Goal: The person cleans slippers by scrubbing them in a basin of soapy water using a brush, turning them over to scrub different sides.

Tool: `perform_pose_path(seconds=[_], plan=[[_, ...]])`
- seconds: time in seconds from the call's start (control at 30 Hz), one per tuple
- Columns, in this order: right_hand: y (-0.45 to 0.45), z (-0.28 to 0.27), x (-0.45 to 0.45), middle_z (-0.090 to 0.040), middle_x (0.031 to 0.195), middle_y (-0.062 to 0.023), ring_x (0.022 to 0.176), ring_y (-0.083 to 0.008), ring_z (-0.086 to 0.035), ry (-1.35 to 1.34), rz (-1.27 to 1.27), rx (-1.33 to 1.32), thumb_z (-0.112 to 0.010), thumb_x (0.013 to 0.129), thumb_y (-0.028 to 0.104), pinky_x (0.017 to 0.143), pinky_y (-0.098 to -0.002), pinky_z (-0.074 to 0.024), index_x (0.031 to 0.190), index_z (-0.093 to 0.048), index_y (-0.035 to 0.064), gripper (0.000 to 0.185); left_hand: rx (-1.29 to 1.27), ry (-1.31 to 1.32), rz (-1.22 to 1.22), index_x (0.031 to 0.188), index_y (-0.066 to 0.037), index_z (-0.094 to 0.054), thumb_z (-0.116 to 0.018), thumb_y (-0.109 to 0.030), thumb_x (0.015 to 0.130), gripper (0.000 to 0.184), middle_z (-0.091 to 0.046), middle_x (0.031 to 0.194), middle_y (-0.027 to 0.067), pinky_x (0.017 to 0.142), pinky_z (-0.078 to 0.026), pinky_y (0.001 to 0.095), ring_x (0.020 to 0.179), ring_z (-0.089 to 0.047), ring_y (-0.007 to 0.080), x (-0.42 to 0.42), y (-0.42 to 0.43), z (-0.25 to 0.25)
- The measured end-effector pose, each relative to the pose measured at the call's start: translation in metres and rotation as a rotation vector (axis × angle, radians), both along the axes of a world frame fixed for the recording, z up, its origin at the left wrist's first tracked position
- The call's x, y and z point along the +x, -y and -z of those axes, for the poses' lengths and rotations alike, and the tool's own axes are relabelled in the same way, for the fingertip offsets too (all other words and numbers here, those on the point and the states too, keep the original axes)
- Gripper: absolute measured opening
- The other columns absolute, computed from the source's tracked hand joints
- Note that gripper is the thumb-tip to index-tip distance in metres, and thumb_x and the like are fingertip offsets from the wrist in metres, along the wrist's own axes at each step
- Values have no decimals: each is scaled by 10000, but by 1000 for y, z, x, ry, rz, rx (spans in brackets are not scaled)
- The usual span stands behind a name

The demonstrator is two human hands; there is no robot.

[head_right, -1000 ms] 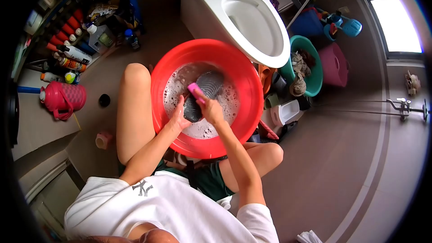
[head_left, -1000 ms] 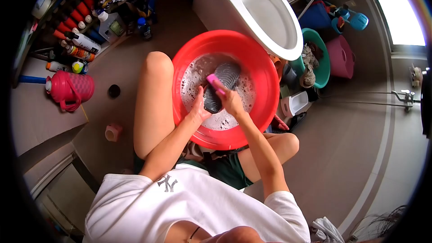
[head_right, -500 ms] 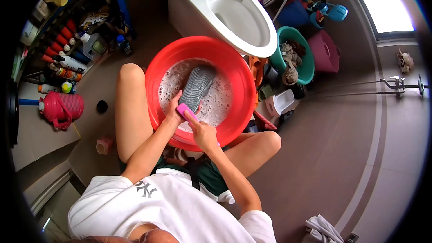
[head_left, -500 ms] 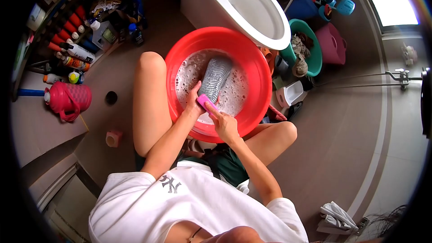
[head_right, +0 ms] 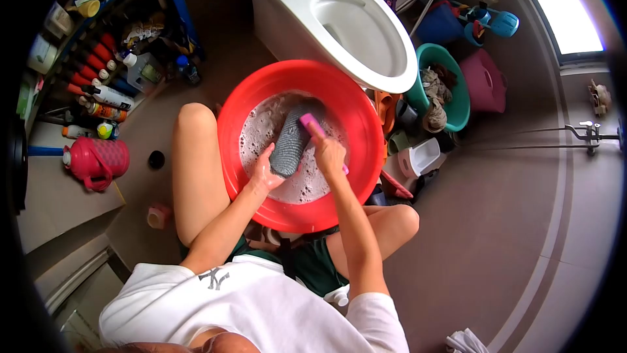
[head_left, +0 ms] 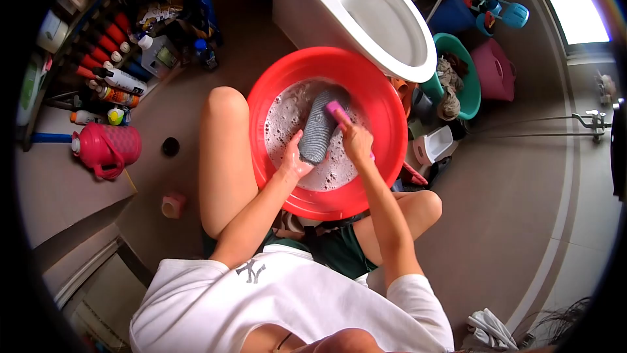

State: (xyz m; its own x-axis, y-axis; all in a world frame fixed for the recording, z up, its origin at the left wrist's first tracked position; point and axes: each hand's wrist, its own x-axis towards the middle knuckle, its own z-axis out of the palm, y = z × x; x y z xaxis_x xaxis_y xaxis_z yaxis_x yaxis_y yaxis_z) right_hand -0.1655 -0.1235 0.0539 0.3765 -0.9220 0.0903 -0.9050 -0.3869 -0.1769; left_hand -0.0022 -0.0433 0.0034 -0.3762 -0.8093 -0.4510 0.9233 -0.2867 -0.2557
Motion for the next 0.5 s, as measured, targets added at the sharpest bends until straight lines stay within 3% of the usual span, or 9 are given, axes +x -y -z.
perform_pose_path(seconds=[0.1, 0.2, 0.3, 0.33, 0.43, 0.5], plan=[[48, 2, 0, -652, 724, -184, 661, -367, -649, -16, 180, 111, -577, 897, 256, 567, -472, -493, 1309, -528, 340, 423, 31, 34, 30, 1262, -85, -503, -458, -361, 953, 416, -583, 1191, 164, 821, -503, 509, 987, -595, 354, 5, -2, -28], [68, 3, 8, -667, 870, -219, 819, -394, -656, 6, 266, 255, -557, 905, 258, 709, -470, -515, 1309, -536, 299, 407, -26, 153, 27, 1298, -117, -500, -533, -314, 934, 416, -586, 1193, 140, 801, -519, 497, 951, -615, 321, 4, 1, -20], [68, 9, 22, -641, 1032, -231, 979, -404, -619, 260, 323, 302, -552, 908, 249, 842, -448, -495, 1314, -534, 266, 407, -66, 687, 14, 1346, -95, -474, -577, -248, 921, 463, -595, 1173, 113, 770, -537, 479, 927, -622, 270, -3, 1, -41], [66, -2, 28, -599, 1137, -230, 1073, -404, -573, 282, 333, 411, -551, 910, 233, 907, -432, -470, 1329, -519, 246, 421, -116, 791, 52, 1347, -69, -494, -626, -212, 902, 486, -605, 1157, 40, 762, -543, 329, 914, -613, 153, -2, -2, -50], [50, 2, 31, -612, 1031, -289, 986, -427, -601, 421, 138, 331, -563, 904, 225, 838, -479, -481, 1330, -514, 288, 433, -219, 1118, -43, 1327, -33, -506, -621, -175, 908, 458, -601, 1166, 34, 829, -501, 268, 946, -593, 126, -3, -4, -43], [27, -11, 33, -624, 889, -286, 812, -434, -636, 377, 90, 314, -569, 902, 199, 697, -473, -506, 1329, -514, 297, 442, -185, 1120, -9, 1322, -21, -510, -611, -149, 913, 441, -599, 1172, 39, 857, -471, 237, 957, -582, 111, -2, -6, -43]])
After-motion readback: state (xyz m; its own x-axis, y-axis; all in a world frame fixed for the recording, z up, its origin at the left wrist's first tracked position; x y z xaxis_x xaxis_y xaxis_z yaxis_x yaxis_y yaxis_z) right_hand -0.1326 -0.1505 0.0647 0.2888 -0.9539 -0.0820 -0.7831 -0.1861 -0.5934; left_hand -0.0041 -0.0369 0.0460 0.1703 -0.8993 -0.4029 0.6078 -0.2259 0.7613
